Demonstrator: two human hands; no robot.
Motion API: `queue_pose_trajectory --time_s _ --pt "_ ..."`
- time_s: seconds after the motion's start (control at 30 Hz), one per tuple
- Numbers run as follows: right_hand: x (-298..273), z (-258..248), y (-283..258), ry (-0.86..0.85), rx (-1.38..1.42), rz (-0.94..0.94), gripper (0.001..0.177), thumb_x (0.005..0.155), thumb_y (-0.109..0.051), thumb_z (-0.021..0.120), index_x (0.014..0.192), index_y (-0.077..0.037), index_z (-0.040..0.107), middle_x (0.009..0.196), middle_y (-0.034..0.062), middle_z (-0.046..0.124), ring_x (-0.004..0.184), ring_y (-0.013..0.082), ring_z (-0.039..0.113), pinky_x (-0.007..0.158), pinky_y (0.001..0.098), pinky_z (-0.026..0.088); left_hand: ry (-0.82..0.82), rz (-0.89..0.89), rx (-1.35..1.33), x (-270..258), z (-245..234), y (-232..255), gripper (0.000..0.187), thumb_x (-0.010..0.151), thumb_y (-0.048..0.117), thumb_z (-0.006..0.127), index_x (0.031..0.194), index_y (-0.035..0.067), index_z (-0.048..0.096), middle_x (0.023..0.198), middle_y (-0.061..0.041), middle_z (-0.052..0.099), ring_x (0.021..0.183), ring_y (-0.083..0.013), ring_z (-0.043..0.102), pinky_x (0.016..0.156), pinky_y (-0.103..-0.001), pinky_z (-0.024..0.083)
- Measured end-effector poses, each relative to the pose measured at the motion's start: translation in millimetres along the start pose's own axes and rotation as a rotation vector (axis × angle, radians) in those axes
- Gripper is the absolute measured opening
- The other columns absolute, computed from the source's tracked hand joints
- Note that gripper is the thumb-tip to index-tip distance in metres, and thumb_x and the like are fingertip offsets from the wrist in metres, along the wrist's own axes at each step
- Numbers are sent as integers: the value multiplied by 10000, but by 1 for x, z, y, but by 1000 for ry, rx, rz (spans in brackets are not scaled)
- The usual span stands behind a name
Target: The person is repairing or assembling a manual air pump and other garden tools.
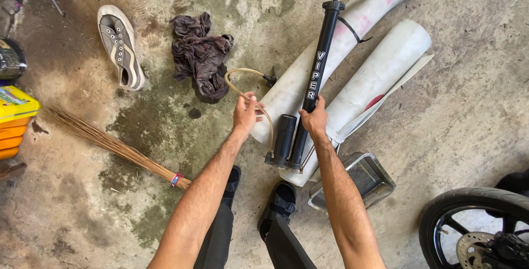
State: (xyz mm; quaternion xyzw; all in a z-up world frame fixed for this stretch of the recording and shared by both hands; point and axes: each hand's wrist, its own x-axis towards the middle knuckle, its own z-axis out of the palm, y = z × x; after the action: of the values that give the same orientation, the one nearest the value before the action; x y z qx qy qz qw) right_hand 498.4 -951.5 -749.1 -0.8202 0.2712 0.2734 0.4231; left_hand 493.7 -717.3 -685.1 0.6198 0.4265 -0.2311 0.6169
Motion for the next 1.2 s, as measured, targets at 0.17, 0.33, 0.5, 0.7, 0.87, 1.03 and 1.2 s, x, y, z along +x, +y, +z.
queue_pose_trajectory --time_s 0.17,0.33,0.5,0.7,0.87,1.03,1.2 --pt "-16 -2 -1 28 62 12 752 849 -106 804 1493 -60 418 1154 184 736 1005 267 735 900 380 600 -97 148 153 -11 6 4 345 1075 280 460 1388 146 522 1019 -73 762 834 -155 752 646 -281 628" --pt "-30 -17 -3 41 124 32 741 835 -90 815 1483 -71 457 1170 167 744 993 229 737 876 355 608 -174 212 237 -34 14 22 345 1080 273 467 1395 137 500 981 -57 751 838 -153 748 679 -283 613" --pt "-72 -60 -42 26 189 10 775 841 -76 801 1519 -83 426 1185 155 754 993 197 735 860 328 603 -240 243 137 -61 23 50 403 1087 258 432 1459 105 448 890 -41 693 841 -150 754 718 -284 643" --pt "-129 -127 -99 -47 282 -90 787 885 -68 756 1561 -83 354 1205 145 755 1025 180 719 892 320 580 -291 367 239 -129 41 113 450 1075 244 435 1493 78 405 861 -33 696 806 -149 759 680 -304 611" --pt "-182 -174 -147 -52 363 -211 795 880 -58 760 1563 -74 353 1217 139 742 1039 172 708 889 312 576 -318 444 263 -194 57 171 451 1054 247 472 1467 67 448 805 -32 686 742 -140 738 659 -299 598" --pt "-253 -235 -208 -58 359 -306 792 875 -60 760 1560 -76 364 1226 126 741 1054 161 704 900 299 572 -303 563 256 -271 62 234 448 1035 257 511 1436 58 520 778 -55 641 665 -153 691 634 -325 582" --pt "-315 -282 -252 -24 331 -406 787 868 -42 767 1550 -70 376 1227 119 747 1081 157 700 936 299 567 -248 703 398 -338 60 287 559 1017 434 547 1438 68 503 835 -68 682 780 -161 703 742 -351 568"
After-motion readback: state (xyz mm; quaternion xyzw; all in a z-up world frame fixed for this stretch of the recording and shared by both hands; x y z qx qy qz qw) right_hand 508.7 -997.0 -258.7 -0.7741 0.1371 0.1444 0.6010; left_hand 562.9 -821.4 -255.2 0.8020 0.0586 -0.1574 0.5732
